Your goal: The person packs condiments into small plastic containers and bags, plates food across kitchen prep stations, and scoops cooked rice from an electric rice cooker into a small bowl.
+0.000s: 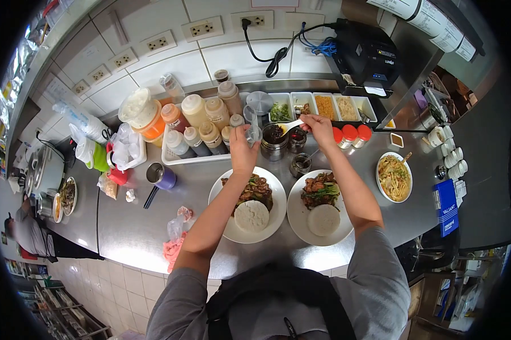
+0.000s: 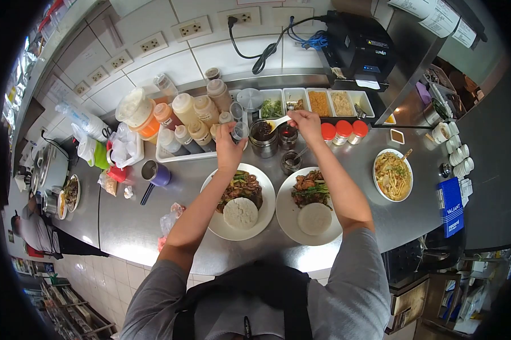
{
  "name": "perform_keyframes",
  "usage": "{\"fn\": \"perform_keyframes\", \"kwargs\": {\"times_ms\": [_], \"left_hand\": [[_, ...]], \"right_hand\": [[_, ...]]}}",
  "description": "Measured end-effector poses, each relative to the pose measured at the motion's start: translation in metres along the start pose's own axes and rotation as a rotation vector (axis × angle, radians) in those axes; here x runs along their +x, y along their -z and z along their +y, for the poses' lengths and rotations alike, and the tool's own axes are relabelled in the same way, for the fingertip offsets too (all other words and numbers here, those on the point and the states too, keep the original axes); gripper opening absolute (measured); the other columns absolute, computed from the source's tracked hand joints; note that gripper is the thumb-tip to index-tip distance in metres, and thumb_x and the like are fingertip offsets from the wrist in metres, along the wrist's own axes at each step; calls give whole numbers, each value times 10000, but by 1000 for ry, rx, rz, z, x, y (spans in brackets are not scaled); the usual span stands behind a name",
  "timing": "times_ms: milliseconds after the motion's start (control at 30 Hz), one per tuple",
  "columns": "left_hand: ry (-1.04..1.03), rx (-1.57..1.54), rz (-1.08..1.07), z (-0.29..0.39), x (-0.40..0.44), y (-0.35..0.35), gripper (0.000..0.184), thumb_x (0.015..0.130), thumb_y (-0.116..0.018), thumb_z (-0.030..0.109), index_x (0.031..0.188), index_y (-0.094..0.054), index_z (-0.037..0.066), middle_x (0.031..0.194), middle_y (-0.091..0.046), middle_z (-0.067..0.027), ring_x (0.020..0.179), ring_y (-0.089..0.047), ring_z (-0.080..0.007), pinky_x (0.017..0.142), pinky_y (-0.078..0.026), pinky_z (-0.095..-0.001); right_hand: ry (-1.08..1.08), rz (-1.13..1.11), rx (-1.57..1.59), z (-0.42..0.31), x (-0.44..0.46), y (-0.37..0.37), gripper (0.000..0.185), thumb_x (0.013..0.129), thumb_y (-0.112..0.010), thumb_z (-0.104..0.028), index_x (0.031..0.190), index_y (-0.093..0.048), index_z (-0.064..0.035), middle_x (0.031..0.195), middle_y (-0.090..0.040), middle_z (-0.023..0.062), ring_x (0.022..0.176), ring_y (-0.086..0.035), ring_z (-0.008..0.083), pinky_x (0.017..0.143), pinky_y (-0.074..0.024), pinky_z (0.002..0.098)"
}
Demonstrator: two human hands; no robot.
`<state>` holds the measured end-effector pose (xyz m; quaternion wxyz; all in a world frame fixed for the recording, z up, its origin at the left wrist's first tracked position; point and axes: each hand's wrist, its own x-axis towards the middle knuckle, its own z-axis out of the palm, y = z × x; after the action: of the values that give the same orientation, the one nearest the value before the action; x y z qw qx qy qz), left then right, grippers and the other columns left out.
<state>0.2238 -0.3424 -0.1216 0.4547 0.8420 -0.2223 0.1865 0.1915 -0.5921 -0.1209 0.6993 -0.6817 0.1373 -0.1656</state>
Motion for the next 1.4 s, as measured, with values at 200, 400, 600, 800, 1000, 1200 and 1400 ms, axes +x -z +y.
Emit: {"fn": "perform_keyframes", "kwargs": {"times_ms": [200,400,600,800,1000,1200,1400], "left_hand": [[8,-22,28,-3,0,-7,564,629,-812,13,1117,-530,18,1052,-572,-138,1004,-547,-333,877,-446,-424],[21,14,6,-7,2,-15,556,633,-831,51,1110,-548,11,1058,-592,-151,1032,-552,-344,899,-445,-429],[32,-95,46,2,2,-31,551,599,-858,68,1060,-565,-7,988,-590,-134,924,-567,-303,835,-468,-402],[113,-213,56,10,2,-34,553,589,-867,55,1029,-537,-2,973,-563,-135,904,-554,-304,816,-466,-395],[155,-216,69,10,3,-32,561,596,-874,67,1028,-524,0,983,-558,-133,894,-554,-293,812,-472,-386],[165,-251,85,10,4,-28,545,607,-875,78,1019,-524,7,979,-554,-133,873,-553,-280,796,-476,-379],[188,-258,84,9,5,-26,554,609,-878,90,1029,-526,7,983,-558,-125,855,-557,-260,776,-484,-360]], "right_hand": [[-238,119,54,-7,-2,4,187,867,-689,-200,841,-722,-17,699,-677,32,589,-573,58,544,-432,201],[-146,123,47,-43,-8,-4,198,863,-683,-208,827,-720,-16,691,-675,26,550,-559,57,517,-421,202],[262,65,-326,-73,-9,-33,256,845,-682,-211,696,-701,-4,560,-625,31,514,-547,67,484,-407,262],[483,61,-655,-94,-14,-59,231,839,-685,-194,747,-674,17,544,-578,57,488,-494,84,479,-379,299],[564,2,-673,-109,-25,-78,269,801,-667,-201,689,-631,41,629,-611,204,589,-611,364,573,-468,438],[745,-39,-738,-114,-34,-85,196,820,-684,-155,776,-663,34,687,-630,168,576,-616,291,542,-468,377],[811,-67,-732,-115,-40,-88,165,820,-681,-131,803,-665,33,691,-618,159,570,-608,280,535,-464,372]]}}
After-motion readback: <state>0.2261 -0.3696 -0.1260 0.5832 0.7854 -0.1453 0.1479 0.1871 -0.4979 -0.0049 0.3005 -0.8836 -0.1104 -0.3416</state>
